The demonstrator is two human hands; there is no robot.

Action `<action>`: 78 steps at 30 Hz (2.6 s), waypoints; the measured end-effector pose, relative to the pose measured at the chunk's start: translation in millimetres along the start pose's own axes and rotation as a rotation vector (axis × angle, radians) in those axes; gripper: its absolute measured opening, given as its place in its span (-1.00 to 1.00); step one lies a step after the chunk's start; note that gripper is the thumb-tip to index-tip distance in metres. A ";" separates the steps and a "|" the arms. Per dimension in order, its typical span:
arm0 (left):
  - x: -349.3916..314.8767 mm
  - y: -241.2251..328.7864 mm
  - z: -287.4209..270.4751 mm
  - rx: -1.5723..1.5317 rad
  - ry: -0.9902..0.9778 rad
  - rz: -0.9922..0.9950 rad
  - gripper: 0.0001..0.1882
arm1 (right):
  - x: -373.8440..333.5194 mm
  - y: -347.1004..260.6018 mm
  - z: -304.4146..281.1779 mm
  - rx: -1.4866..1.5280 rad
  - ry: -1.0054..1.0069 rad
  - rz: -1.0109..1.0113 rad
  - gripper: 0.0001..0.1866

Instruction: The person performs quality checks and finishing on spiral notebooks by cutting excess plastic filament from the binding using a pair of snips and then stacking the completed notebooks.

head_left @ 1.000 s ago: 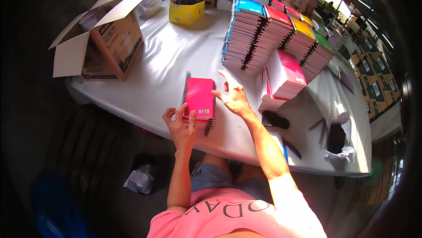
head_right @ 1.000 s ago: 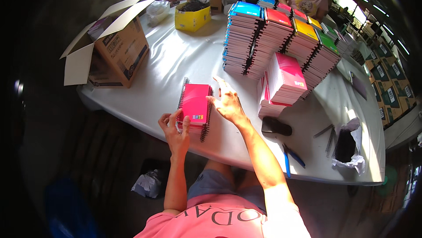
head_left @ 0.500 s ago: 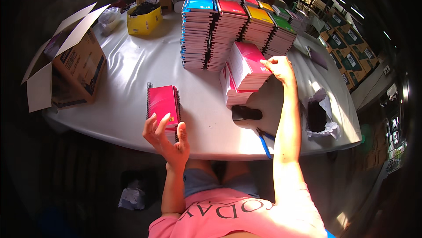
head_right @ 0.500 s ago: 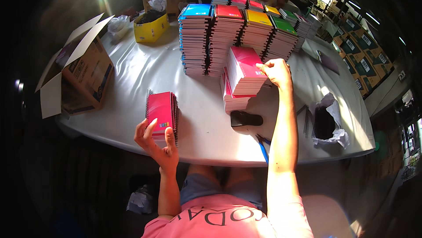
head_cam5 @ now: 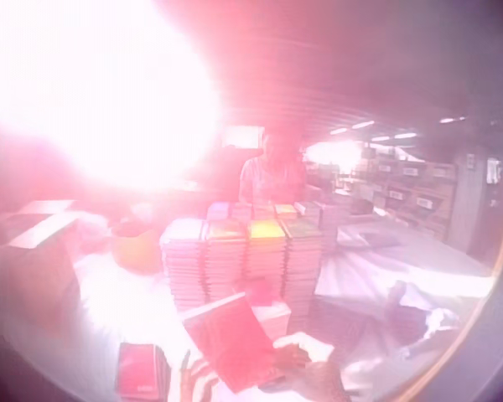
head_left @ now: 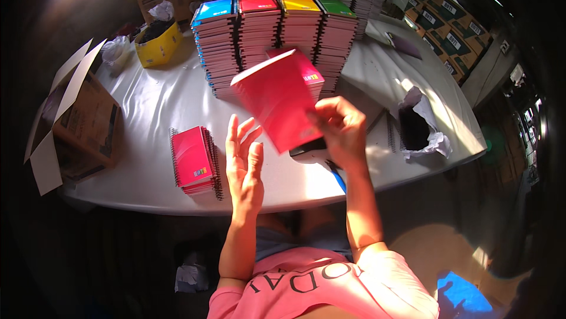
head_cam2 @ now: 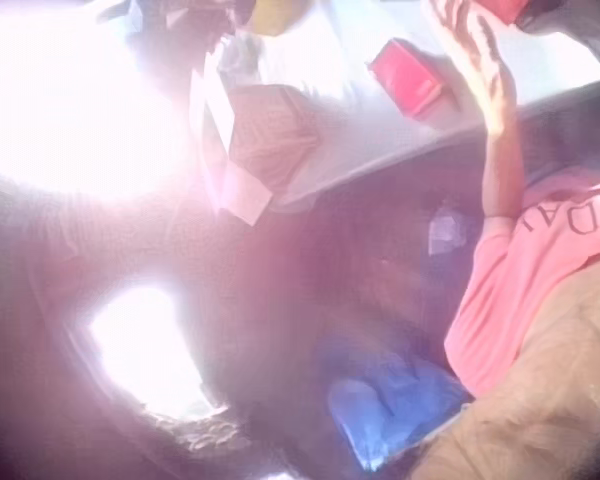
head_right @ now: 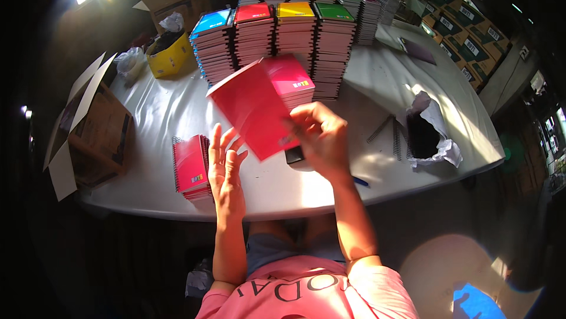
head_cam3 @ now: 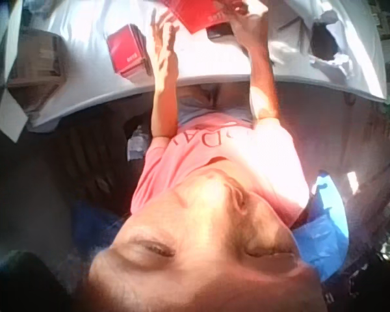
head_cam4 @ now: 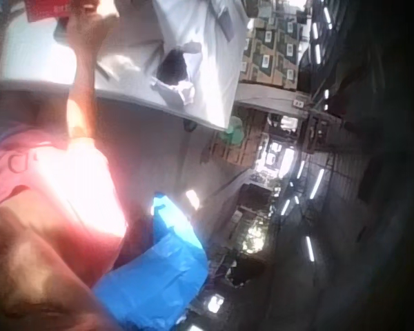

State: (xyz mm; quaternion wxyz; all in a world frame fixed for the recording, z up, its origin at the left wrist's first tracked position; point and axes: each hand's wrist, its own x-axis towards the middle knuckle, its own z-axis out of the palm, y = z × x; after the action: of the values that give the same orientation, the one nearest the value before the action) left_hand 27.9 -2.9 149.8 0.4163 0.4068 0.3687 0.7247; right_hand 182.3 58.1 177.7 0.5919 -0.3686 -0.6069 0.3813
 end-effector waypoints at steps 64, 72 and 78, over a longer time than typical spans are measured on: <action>-37.7 -121.7 -34.7 1.201 -0.130 0.678 -0.40 | -21.0 159.7 -74.2 -0.926 -0.521 -0.002 -0.65; -39.2 -125.4 -39.8 1.187 -0.192 0.601 -0.52 | -28.6 136.6 -66.9 0.287 -0.848 0.407 -0.62; -36.9 -121.8 -36.8 1.106 -0.137 0.579 -0.53 | -28.7 112.1 -70.5 0.444 -1.054 0.238 -0.57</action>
State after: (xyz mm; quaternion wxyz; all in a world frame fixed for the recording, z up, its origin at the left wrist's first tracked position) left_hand 43.8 3.0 18.4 -0.0461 0.6908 0.5365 0.4826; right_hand 253.1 83.2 64.9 0.2261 -0.0619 -0.6793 0.6954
